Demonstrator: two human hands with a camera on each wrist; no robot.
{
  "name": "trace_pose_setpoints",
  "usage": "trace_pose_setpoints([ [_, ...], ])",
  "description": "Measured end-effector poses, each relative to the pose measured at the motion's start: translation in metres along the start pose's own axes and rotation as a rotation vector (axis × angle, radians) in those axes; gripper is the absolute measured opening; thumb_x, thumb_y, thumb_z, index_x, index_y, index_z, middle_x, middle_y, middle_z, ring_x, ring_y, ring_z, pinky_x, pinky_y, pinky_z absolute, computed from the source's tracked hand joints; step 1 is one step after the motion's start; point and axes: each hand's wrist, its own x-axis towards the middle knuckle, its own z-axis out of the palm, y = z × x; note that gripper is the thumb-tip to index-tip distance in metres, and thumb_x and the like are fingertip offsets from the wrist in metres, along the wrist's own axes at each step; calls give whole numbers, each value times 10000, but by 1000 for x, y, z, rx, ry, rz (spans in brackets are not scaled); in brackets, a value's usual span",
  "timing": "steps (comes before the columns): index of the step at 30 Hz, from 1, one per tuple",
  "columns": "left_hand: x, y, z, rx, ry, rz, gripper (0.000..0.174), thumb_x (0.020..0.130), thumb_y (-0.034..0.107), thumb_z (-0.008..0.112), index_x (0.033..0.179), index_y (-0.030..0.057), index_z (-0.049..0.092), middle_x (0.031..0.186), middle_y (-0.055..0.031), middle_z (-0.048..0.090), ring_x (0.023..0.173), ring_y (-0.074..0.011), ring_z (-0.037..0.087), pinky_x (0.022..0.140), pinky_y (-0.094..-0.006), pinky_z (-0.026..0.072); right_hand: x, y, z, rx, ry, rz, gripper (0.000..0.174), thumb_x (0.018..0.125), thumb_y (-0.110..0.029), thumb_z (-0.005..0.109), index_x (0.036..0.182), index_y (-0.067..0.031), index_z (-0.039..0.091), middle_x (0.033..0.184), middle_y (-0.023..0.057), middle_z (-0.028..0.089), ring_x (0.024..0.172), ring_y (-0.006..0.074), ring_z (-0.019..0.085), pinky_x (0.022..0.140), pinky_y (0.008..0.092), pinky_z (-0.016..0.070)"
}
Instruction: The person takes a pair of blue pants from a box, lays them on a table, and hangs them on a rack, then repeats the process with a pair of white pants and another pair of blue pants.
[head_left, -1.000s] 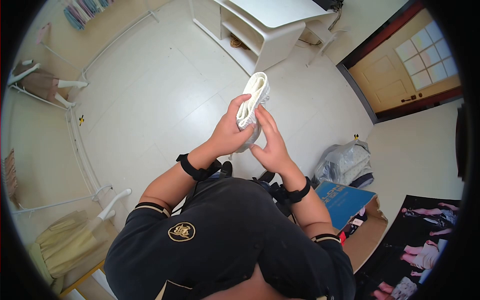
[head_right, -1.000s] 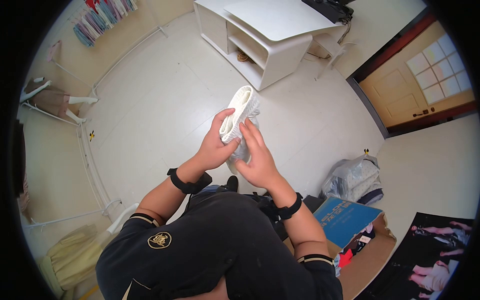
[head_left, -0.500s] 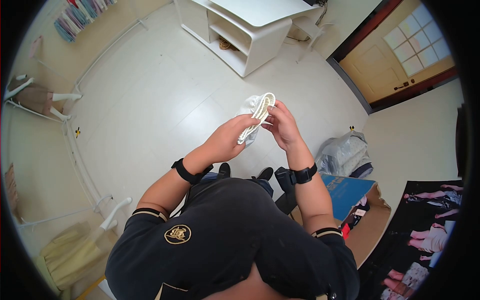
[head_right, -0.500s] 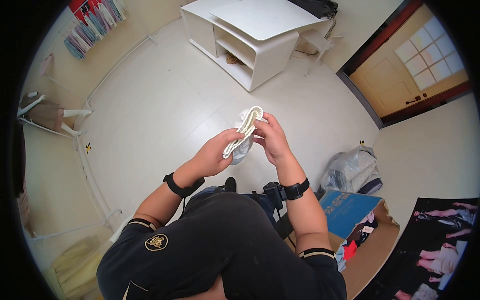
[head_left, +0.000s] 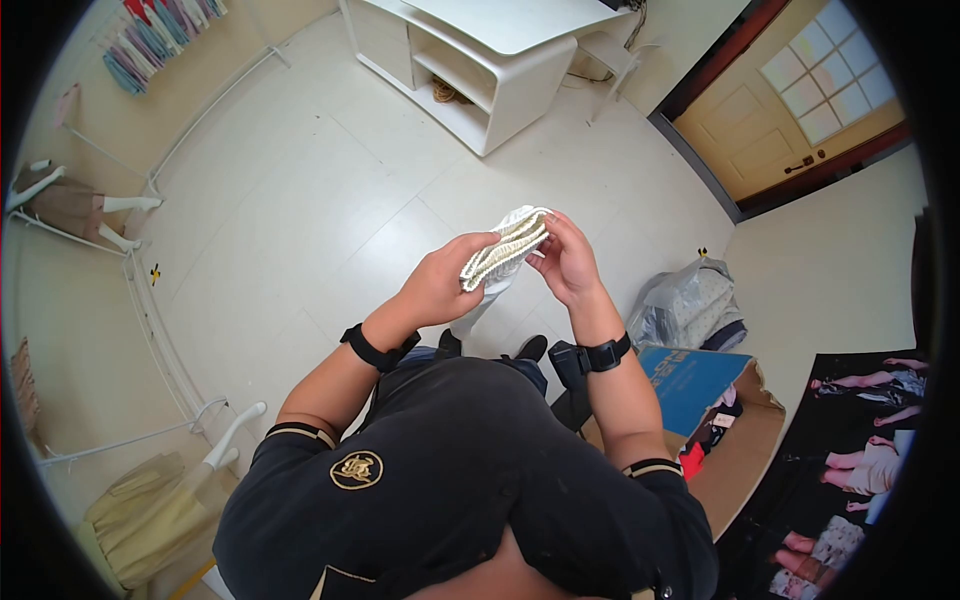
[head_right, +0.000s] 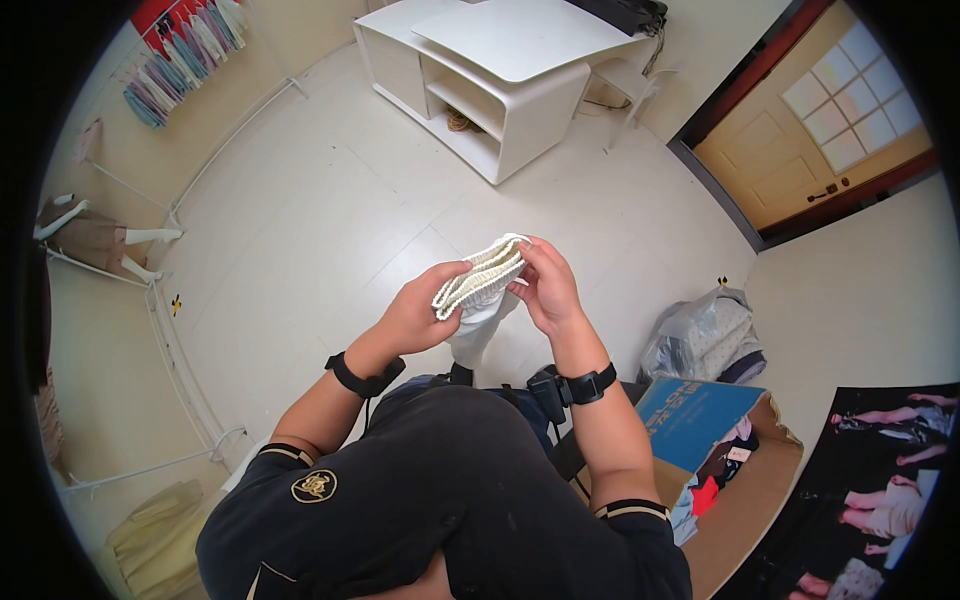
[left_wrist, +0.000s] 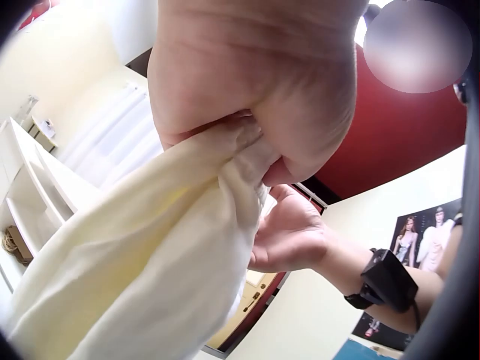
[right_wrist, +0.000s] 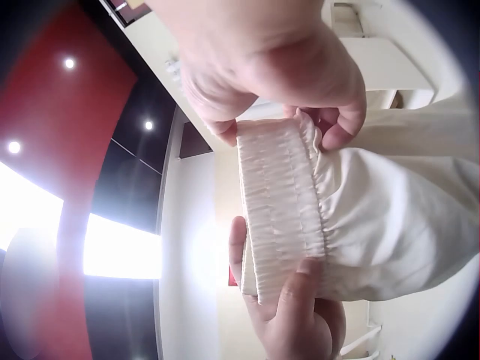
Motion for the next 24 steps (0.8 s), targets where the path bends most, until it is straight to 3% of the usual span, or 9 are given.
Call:
trace_pose_setpoints([
  [4,-1,-1,2,75,45,5,537,716,34,565,1233,73,423,1121,-183,554,950,-345,577,799,-375,479,-3,0,2,-6,66,-28,299,886,-200,475,1156,-74,499,975,32,562,851,118,531,709,277,460],
  [8,0,-3,2,28,46,-161,451,760,53,540,1198,32,437,1008,-204,598,887,-359,596,766,-379,481,-7,-3,0,9,59,-21,340,877,-185,472,1199,-74,479,1012,38,559,874,118,533,723,276,464],
  [11,5,-7,-3,-18,24,-171,411,781,51,518,1183,17,441,955,-206,612,875,-355,603,756,-377,480,-10,-7,-7,16,-72,2,383,841,-123,510,1217,-70,467,1037,37,559,891,121,535,738,273,464],
  [14,13,-8,-11,-40,-8,-137,387,794,52,503,1174,10,443,942,-204,615,875,-346,607,756,-374,478,-10,-8,-17,-621,-95,-290,389,752,-34,611,1133,-42,531,1058,67,546,919,158,524,748,272,457],
  [15,16,-5,-14,-38,-44,-126,379,798,54,498,1172,9,446,944,-202,616,875,-342,609,757,-373,478,-10,-9,-19,-616,-90,-288,389,752,-34,611,1133,-42,531,1058,67,546,919,158,524,748,272,457],
  [17,21,-2,-16,-53,-72,-127,373,804,68,508,1168,12,451,944,-195,620,874,-340,609,759,-371,478,-11,-12,-21,-1277,198,-649,278,753,-73,632,1027,-43,590,1078,108,523,978,203,503,791,306,443],
  [19,25,1,-15,-6,-92,-185,365,801,105,543,1148,14,480,952,-187,623,879,-327,612,759,-364,478,-13,-16,-18,-1179,226,-654,201,758,-96,640,950,-42,612,1105,123,496,1021,235,479,827,334,421],
  [21,29,4,-15,-15,-94,-225,369,796,128,565,1139,14,493,961,-183,622,881,-320,612,755,-360,478,-11,-20,-21,-1098,162,-820,198,767,-100,630,952,-38,597,1072,101,526,1004,237,485,814,337,421],
  [24,32,4,-11,18,-78,-202,372,785,169,600,1118,20,524,962,-169,619,881,-305,607,750,-351,478,-18,-26,-9,-996,177,-747,174,790,-91,611,950,-31,577,881,69,588,837,174,539,722,291,444],
])
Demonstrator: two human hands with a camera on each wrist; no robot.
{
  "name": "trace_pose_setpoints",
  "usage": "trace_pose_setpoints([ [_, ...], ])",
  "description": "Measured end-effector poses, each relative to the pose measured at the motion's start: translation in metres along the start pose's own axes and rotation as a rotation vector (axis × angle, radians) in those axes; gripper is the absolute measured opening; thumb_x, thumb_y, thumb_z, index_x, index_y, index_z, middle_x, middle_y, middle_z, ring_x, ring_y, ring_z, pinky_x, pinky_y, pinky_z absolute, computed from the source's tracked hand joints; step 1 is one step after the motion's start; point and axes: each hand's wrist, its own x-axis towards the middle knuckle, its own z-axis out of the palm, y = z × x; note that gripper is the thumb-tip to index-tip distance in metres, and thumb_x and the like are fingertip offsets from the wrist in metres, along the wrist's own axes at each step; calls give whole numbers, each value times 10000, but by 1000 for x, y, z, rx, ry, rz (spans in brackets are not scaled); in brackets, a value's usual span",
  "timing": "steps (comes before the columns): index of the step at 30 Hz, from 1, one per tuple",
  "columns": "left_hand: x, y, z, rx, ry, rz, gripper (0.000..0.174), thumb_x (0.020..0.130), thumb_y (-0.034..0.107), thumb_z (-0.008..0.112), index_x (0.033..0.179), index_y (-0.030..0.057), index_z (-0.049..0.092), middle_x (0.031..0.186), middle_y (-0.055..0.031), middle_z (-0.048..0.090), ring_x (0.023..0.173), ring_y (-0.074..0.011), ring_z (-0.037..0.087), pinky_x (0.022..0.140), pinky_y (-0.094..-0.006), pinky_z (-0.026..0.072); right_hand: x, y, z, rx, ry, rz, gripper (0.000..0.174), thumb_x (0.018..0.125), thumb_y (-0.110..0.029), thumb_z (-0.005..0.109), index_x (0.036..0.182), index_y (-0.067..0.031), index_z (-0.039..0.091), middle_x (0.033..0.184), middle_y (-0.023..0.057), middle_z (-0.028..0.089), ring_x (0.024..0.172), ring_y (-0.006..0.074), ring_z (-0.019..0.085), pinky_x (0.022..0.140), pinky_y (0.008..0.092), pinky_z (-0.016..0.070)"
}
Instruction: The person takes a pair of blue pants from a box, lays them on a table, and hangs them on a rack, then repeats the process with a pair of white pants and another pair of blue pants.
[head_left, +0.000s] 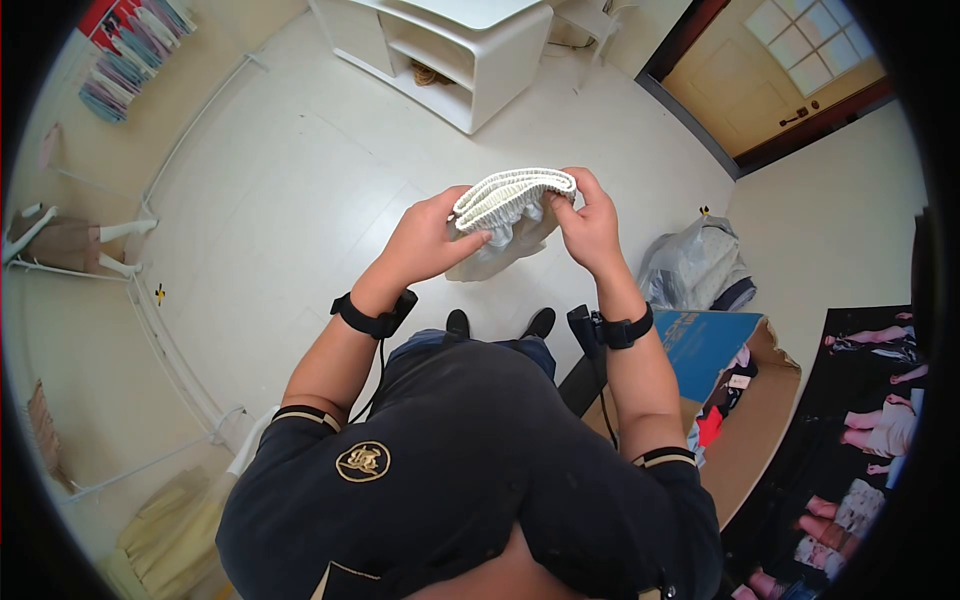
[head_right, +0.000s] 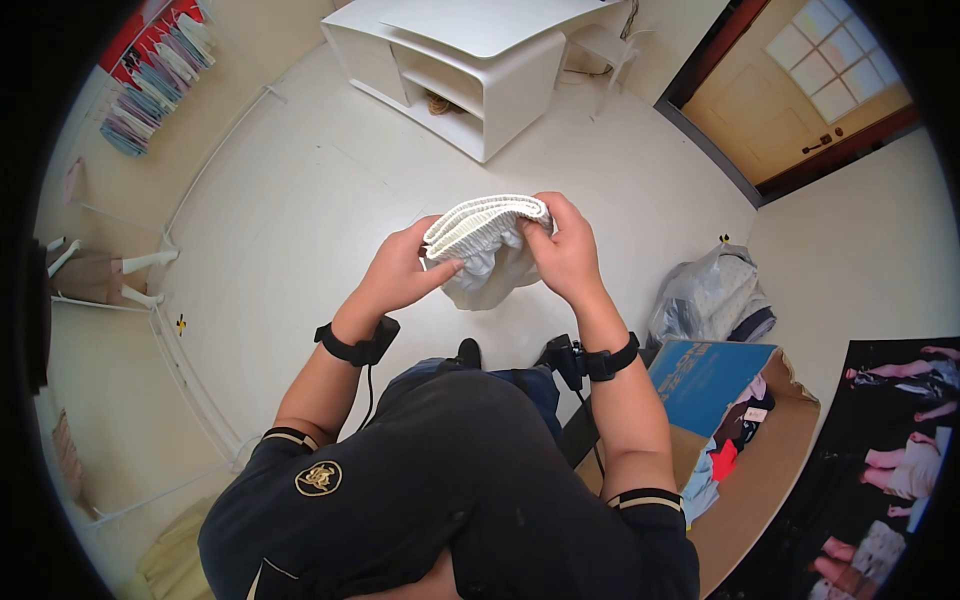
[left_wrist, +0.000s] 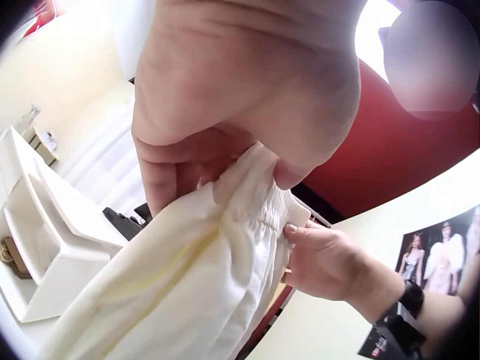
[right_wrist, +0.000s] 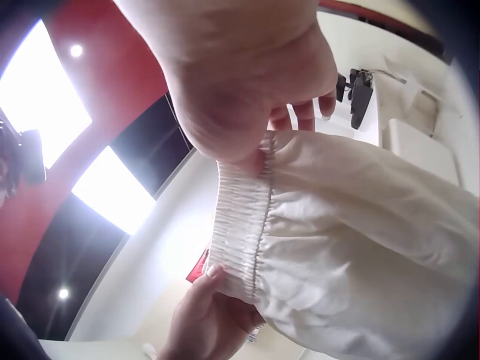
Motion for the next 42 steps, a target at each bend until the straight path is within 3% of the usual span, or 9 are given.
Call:
trace_pose_setpoints([
  [7,25,2,7,236,65,176,288,782,179,613,1047,70,602,865,-129,578,788,-291,561,702,-364,464,9,6,-8,57,65,-19,188,815,-98,599,985,-28,560,804,46,603,726,123,542,683,251,445],
  [11,47,18,3,167,3,191,223,802,174,578,989,55,606,806,-143,577,790,-309,546,701,-384,447,25,27,-19,102,108,-44,309,827,-121,594,1112,-23,527,906,71,618,867,161,569,794,279,442],
  [12,52,22,4,135,14,231,202,810,175,563,952,37,604,781,-159,572,779,-325,543,706,-393,441,30,30,-23,74,94,-51,423,818,-139,609,1193,-9,465,1076,110,573,981,208,549,851,313,428],
  [17,80,27,17,64,34,178,196,820,172,548,908,5,601,779,-180,577,737,-336,549,686,-390,437,20,53,-27,-175,357,7,478,820,-105,609,1235,0,397,1181,106,483,958,173,548,862,294,428],
  [19,89,29,24,-109,49,77,220,831,176,547,939,-9,599,807,-158,618,747,-281,591,690,-353,452,-1,69,-23,-85,448,142,403,812,-74,592,1172,7,430,1064,98,522,860,130,543,782,257,443],
  [23,108,40,36,-382,87,52,246,842,170,552,985,-26,592,854,-121,651,784,-197,614,706,-307,462,-52,133,1,120,202,423,366,752,-83,627,1068,-6,461,899,78,542,708,124,529,643,256,457],
  [29,122,72,38,-663,146,119,260,856,164,562,1007,-47,574,877,-82,651,779,-131,599,709,-280,464,-88,119,37,-201,-15,448,368,716,-213,671,977,-17,500,830,73,544,640,174,533,628,315,460],
  [32,124,81,33,-634,173,162,247,856,160,566,991,-46,577,857,-78,650,762,-126,594,700,-276,464,-77,129,46,-325,146,482,268,729,-237,643,854,-19,549,833,129,559,668,277,555,641,373,453],
  [42,117,80,27,-580,277,202,207,857,151,569,948,-34,588,803,-62,647,706,-105,576,648,-262,452,-65,151,2,-673,429,558,124,709,-155,599,765,-47,580,824,129,594,735,324,577,667,397,464],
])
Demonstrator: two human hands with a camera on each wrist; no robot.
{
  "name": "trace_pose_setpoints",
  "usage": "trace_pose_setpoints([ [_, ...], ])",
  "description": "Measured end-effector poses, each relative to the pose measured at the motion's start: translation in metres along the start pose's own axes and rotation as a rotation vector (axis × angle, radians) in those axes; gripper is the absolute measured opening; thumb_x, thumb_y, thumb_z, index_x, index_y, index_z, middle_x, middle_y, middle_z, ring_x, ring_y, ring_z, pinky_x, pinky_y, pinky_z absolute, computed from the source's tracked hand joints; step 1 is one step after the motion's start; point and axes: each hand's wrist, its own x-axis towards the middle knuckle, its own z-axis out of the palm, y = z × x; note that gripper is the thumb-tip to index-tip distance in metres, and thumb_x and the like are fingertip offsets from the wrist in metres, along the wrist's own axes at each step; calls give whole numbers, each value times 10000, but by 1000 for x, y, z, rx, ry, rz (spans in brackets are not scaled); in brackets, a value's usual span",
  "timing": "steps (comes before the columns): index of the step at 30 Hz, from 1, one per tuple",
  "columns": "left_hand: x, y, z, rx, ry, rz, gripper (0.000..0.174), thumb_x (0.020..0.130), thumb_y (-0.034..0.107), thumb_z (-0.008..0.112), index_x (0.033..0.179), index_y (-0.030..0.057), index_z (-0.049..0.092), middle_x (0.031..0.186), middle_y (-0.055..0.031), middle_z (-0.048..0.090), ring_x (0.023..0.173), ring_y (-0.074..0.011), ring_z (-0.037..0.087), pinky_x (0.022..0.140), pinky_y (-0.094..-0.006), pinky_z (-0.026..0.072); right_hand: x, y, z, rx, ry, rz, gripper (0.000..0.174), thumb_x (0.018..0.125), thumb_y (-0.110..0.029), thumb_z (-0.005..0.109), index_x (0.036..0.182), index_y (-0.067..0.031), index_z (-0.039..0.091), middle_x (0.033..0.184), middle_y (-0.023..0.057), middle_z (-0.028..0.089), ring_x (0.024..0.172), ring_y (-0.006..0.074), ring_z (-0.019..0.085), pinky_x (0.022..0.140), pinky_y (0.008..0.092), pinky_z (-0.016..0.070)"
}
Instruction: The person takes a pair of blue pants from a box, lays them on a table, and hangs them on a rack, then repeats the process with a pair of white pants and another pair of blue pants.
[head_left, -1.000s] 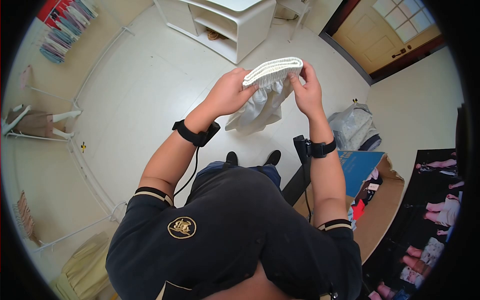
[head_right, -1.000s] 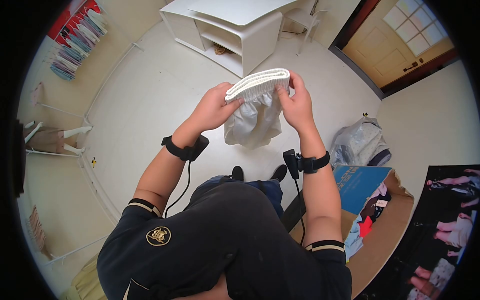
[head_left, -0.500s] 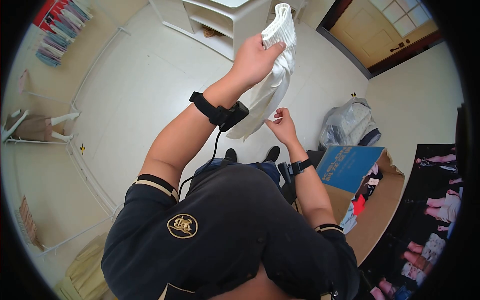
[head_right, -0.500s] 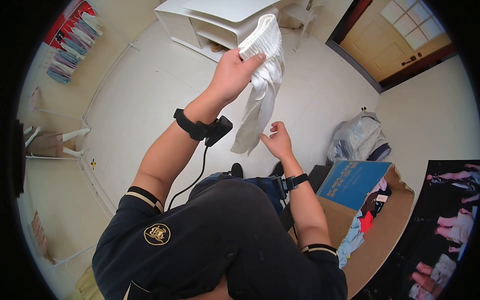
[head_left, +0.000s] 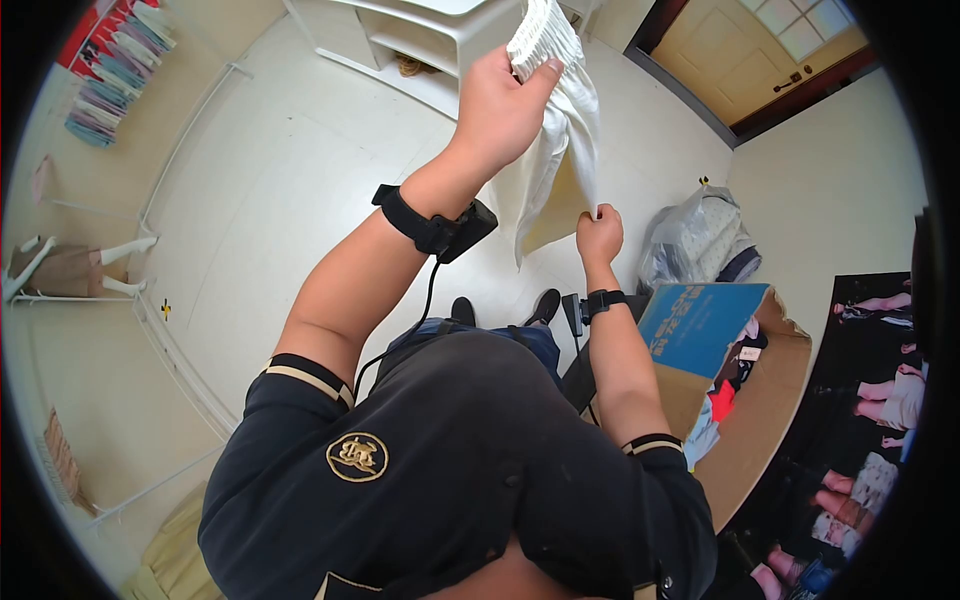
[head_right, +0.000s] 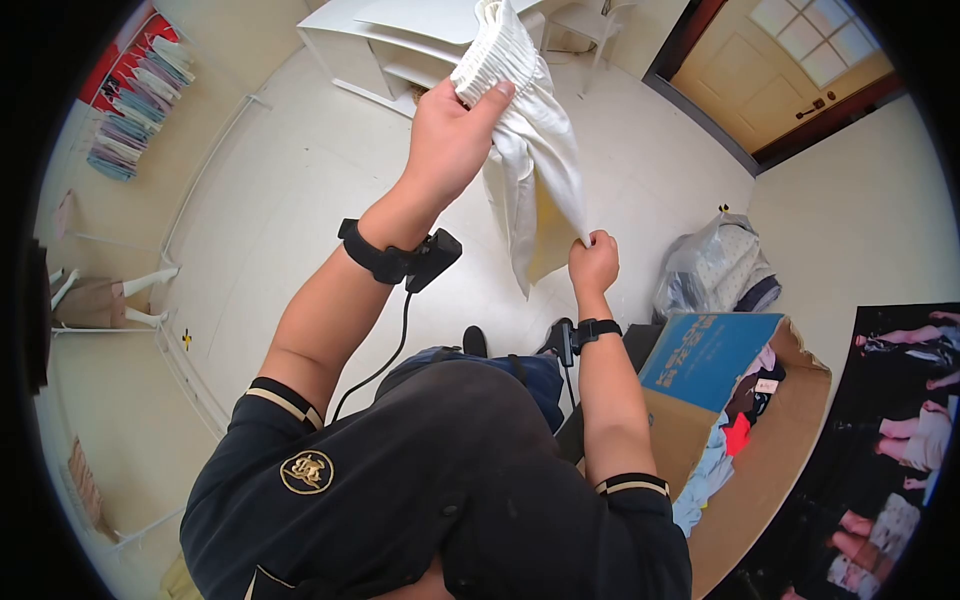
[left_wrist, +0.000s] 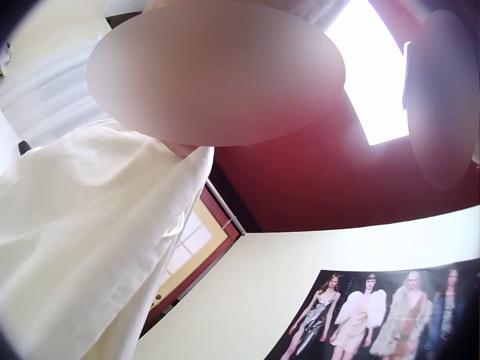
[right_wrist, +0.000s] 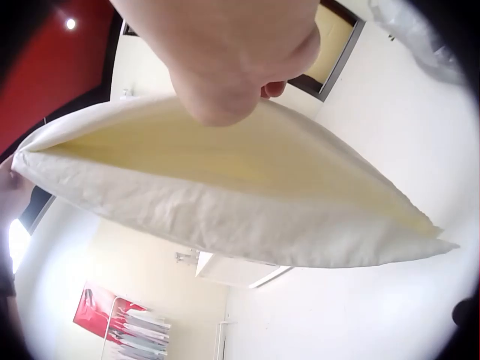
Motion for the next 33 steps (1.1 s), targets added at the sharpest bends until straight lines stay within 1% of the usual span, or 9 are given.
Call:
trace_pose_setpoints([
  [5,-11,-8,8,0,112,-44,190,850,147,576,909,-34,584,788,-66,641,703,-115,572,654,-267,453,-15,28,28,-70,-63,67,129,703,-128,531,694,0,532,713,207,570,682,388,546,632,442,446],
  [9,-19,-23,12,-19,148,-45,196,845,155,587,901,-32,581,785,-74,638,708,-123,573,658,-272,452,-38,49,60,69,-164,66,230,730,-117,519,886,-7,648,835,204,613,791,374,591,725,418,471],
  [13,-22,-36,15,2,164,-32,201,842,162,597,901,-29,577,797,-81,630,719,-128,569,665,-276,448,-68,41,82,289,-319,304,279,806,-159,495,1007,22,563,806,210,604,751,333,611,686,395,494],
  [15,-24,-43,15,16,161,-28,202,841,163,599,901,-29,575,800,-83,627,721,-130,567,667,-277,447,-80,15,75,752,-523,830,255,872,-156,432,1082,-18,474,724,132,598,713,247,616,616,371,505],
  [18,-23,-54,19,7,164,-32,204,843,166,598,903,-27,574,807,-82,622,722,-131,563,670,-277,446,-85,2,77,976,-628,916,211,894,-179,437,1044,-32,418,738,116,593,651,219,615,578,353,530],
  [22,-23,-55,18,4,188,-17,210,846,177,599,902,-24,571,804,-83,622,713,-130,560,663,-277,446,-91,-7,87,856,-758,833,191,891,-161,432,1008,-11,454,745,119,600,653,208,628,580,322,533],
  [28,-22,-43,12,68,231,-15,229,845,196,607,883,-26,565,767,-79,622,696,-117,551,653,-273,445,-80,23,106,351,-565,330,257,828,-210,564,932,20,516,708,129,619,690,234,632,631,349,511],
  [30,-18,-41,7,91,249,7,225,847,192,605,880,-27,564,752,-69,622,688,-112,549,656,-268,444,-78,17,85,147,-413,74,275,790,-239,595,802,32,546,709,154,625,656,317,614,633,380,490],
  [33,-17,-30,9,65,289,45,218,850,186,601,884,-26,565,765,-65,623,697,-109,549,660,-265,444,-69,17,69,156,-465,60,288,749,-257,629,756,25,570,765,159,605,710,366,575,669,404,467],
])
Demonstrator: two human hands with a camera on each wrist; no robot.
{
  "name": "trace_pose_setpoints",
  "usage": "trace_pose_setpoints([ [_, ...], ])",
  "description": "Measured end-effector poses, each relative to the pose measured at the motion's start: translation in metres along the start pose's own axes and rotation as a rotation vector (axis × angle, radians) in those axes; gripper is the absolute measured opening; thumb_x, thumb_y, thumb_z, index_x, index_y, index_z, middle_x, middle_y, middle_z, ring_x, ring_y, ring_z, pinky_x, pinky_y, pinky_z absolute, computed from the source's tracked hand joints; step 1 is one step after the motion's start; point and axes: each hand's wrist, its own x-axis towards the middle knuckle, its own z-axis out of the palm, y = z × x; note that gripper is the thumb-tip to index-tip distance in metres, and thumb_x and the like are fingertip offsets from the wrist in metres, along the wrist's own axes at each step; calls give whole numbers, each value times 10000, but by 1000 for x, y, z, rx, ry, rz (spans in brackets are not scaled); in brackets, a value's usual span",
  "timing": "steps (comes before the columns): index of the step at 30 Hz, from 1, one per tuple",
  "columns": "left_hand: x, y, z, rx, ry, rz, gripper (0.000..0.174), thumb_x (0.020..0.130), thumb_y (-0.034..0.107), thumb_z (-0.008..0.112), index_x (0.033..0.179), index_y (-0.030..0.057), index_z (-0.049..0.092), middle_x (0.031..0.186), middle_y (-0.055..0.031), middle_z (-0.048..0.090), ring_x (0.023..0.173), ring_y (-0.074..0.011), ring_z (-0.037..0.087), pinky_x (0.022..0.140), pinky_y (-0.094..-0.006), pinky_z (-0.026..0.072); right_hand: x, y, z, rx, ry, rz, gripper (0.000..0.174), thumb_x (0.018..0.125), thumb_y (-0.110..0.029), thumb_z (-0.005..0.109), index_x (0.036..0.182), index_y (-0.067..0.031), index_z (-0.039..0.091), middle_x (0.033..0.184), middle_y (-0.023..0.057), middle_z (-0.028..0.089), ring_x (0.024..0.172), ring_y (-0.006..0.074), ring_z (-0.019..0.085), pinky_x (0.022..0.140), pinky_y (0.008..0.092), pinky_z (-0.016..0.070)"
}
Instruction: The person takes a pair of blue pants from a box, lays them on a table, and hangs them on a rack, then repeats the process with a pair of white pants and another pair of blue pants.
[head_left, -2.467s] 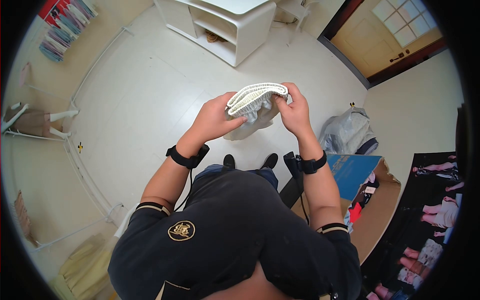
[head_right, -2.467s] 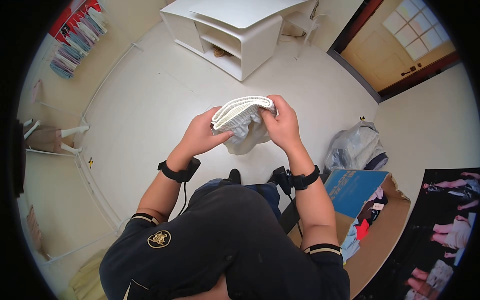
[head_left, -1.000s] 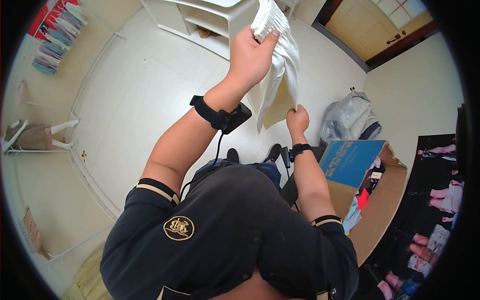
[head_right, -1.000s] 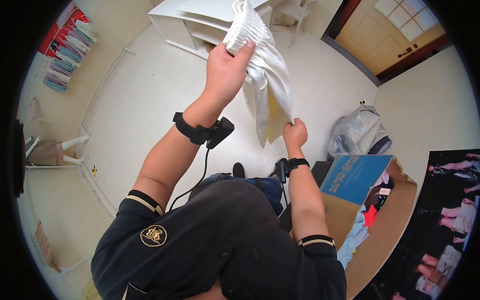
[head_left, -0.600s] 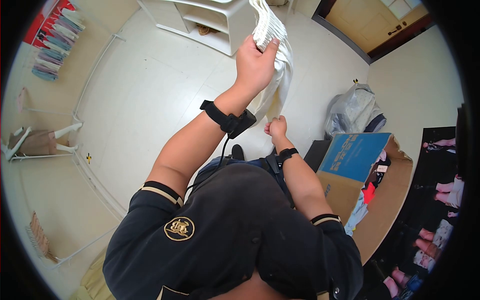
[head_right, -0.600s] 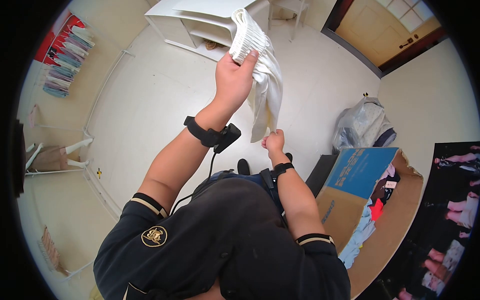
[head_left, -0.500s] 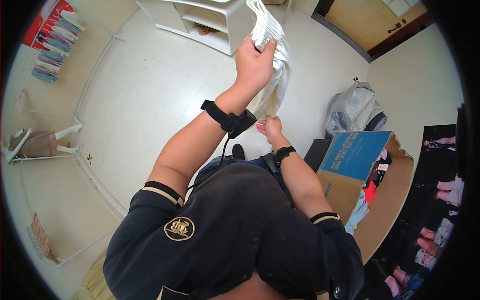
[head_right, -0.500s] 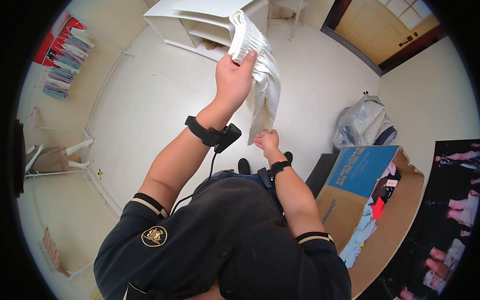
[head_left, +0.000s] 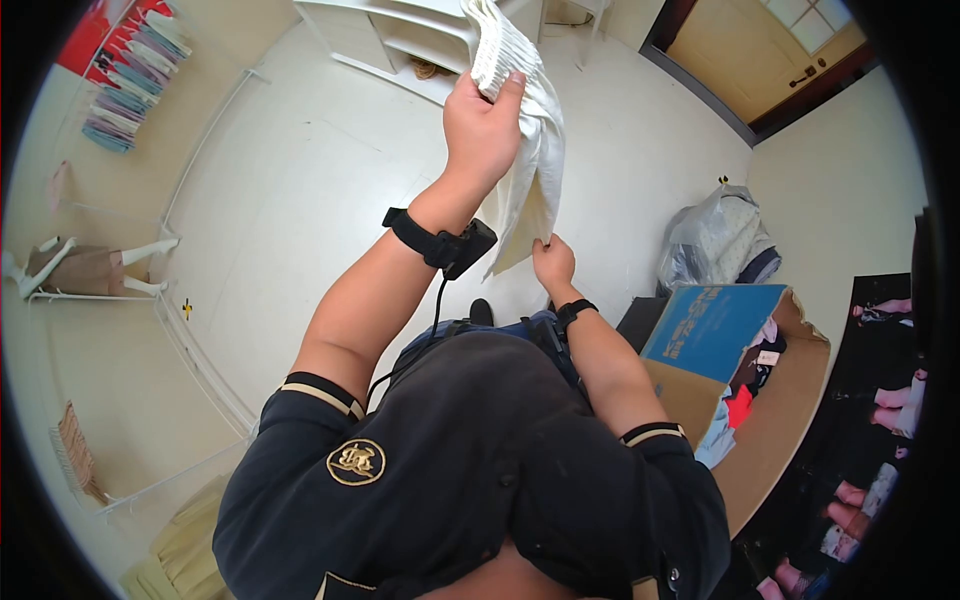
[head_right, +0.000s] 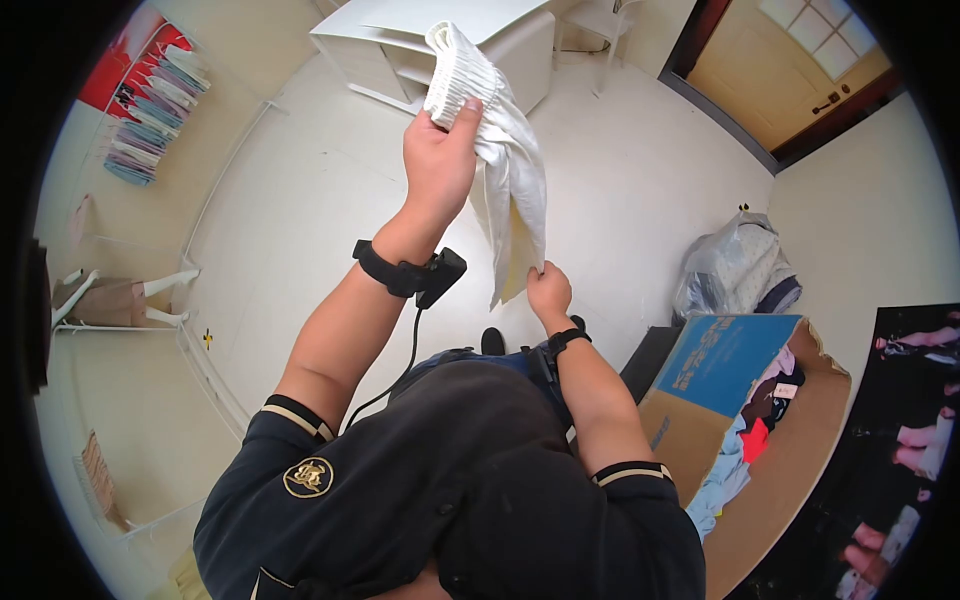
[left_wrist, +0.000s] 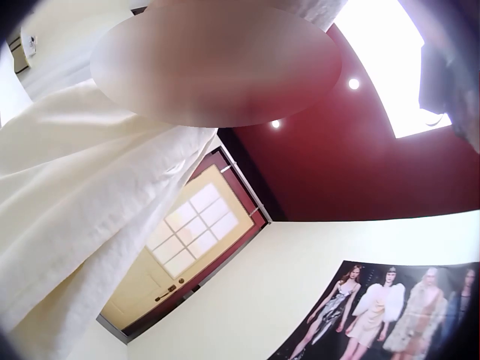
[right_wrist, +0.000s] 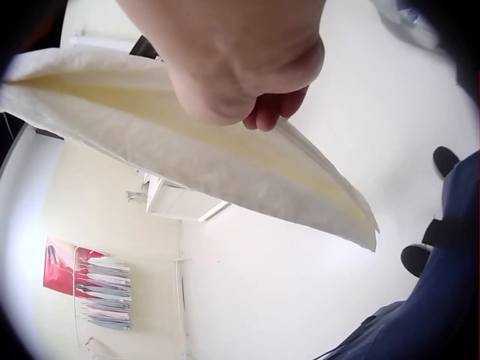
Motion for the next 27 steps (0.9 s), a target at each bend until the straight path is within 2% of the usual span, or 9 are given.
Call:
trace_pose_setpoints([
  [1,1,-1,-1,3,4,2,218,850,186,601,884,-26,565,765,-65,623,697,-109,549,660,-265,444,1,3,-2,1,-4,-5,288,749,-257,629,756,25,570,765,159,605,710,366,575,669,404,467],
  [3,4,-2,-4,18,10,20,215,851,184,602,896,-24,568,781,-62,627,713,-103,551,669,-261,445,5,11,-4,-56,95,-276,262,718,-244,654,742,7,585,799,151,560,751,330,555,680,396,455],
  [6,5,1,-5,2,2,34,207,855,176,600,912,-20,572,801,-53,628,728,-96,550,678,-255,444,13,15,-6,5,27,-351,268,694,-246,675,737,1,581,821,151,516,764,314,534,680,392,448],
  [13,6,17,0,-44,-5,36,189,865,159,588,932,-18,576,840,-45,631,755,-86,550,694,-244,443,31,7,-19,106,-44,-345,207,712,-182,650,779,3,583,846,151,524,742,298,541,679,378,456],
  [15,6,22,2,-79,-20,15,191,867,152,584,951,-19,576,861,-46,632,772,-85,552,708,-242,443,39,11,-17,51,184,-381,183,732,-140,616,855,-12,571,874,136,530,764,285,542,688,375,458],
  [16,5,25,3,-79,-19,17,191,867,152,584,951,-19,576,861,-46,632,772,-85,552,708,-242,443,43,13,-16,51,184,-382,183,732,-140,616,855,-12,571,874,136,530,764,285,542,688,375,458],
  [19,5,30,8,-117,-19,20,191,869,141,580,969,-22,572,878,-45,631,785,-84,553,723,-240,442,48,7,-19,115,330,-291,221,735,-151,614,895,-17,543,886,126,534,806,277,544,700,376,460],
  [25,8,29,16,-171,-12,10,189,875,136,574,978,-23,569,886,-44,629,791,-85,553,728,-238,440,41,-3,-26,17,215,-57,304,708,-236,662,849,-9,518,884,139,549,823,284,552,695,378,458],
  [27,9,30,16,-187,14,-4,191,876,140,574,976,-22,571,884,-45,627,789,-85,553,722,-235,439,47,2,-17,-25,60,57,290,718,-256,639,878,-42,526,944,132,546,834,311,565,704,399,464],
])
